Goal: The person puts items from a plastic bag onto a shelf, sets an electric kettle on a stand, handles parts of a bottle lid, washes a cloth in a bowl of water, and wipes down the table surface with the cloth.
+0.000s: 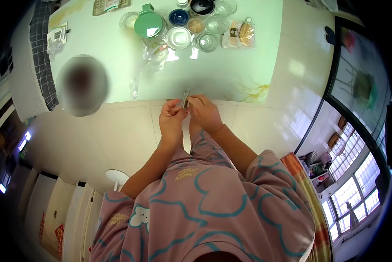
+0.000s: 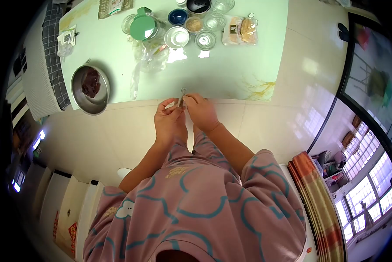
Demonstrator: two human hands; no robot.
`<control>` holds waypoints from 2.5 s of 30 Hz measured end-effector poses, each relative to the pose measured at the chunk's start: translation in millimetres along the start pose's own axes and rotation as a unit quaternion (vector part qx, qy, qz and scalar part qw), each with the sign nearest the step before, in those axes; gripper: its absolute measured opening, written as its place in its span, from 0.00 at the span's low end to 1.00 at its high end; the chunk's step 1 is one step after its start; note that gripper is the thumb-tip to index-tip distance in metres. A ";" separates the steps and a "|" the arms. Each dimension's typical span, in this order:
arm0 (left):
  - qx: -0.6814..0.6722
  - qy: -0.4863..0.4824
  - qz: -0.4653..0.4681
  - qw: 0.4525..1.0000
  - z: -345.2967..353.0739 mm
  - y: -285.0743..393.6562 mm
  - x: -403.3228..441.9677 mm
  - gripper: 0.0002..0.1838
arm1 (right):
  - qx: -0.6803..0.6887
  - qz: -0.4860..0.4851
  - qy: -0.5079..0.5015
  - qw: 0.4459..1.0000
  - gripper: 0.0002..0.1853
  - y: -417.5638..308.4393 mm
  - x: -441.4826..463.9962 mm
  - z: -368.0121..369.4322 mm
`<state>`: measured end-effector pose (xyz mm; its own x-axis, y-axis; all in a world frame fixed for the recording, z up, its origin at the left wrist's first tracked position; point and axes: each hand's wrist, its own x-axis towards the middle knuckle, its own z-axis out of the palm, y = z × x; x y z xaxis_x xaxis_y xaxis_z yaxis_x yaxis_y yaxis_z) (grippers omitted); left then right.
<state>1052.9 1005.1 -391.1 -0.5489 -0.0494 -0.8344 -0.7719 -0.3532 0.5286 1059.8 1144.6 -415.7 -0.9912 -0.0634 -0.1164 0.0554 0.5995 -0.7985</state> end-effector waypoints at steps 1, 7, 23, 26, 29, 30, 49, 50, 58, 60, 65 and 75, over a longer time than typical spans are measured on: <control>0.000 0.007 0.025 1.000 -0.4 -1.9 2.1 0.20 | -0.002 0.003 0.001 1.000 0.08 0.6 -3.7 1.5; 0.228 -0.056 0.067 0.970 13.9 -12.5 8.2 0.22 | 0.581 0.439 0.060 0.682 0.12 -4.8 7.2 -4.6; 0.283 0.000 0.077 0.956 -149.5 -16.3 48.2 0.13 | 0.271 0.544 0.150 0.780 0.16 212.7 77.7 -47.9; 0.200 0.096 0.101 0.970 -211.1 5.2 63.0 0.11 | 0.275 0.539 -0.011 0.796 0.12 216.9 42.4 -4.4; 0.214 0.173 0.089 0.957 -270.3 43.9 77.8 0.12 | 0.172 0.517 -0.159 0.823 0.13 114.0 30.7 59.3; 0.166 0.194 0.069 0.964 -284.5 66.3 77.9 0.12 | 0.127 0.493 -0.234 0.829 0.14 64.4 37.5 79.9; -0.191 0.136 -0.100 0.967 -420.1 176.5 247.8 0.20 | -0.427 -0.180 -0.261 0.847 0.34 -187.6 260.7 454.6; -0.226 0.166 -0.062 0.958 -419.2 177.8 249.0 0.20 | -0.475 -0.175 -0.290 0.812 0.41 -187.6 256.5 454.9; -0.348 0.132 -0.192 0.908 -418.3 165.7 257.7 0.18 | -0.227 0.074 -0.247 0.939 0.42 -184.4 230.4 470.3; -0.386 0.097 -0.169 0.901 -414.3 164.6 258.9 0.19 | -0.090 0.133 -0.217 0.963 0.31 -188.6 223.7 471.7; -0.440 -0.078 -0.137 0.884 -422.0 172.3 254.1 0.28 | -0.022 -0.010 -0.243 0.970 0.18 -234.4 203.8 423.9; -0.206 0.097 -0.021 0.974 -410.2 200.8 214.2 0.12 | -0.109 -0.049 -0.165 0.979 0.22 -193.8 223.7 415.7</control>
<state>911.9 540.4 -527.6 -0.4184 -0.1885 -0.8885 -0.5759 -0.7014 0.4200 877.4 682.6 -532.5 -0.8959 -0.3615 -0.2583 -0.1008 0.7316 -0.6742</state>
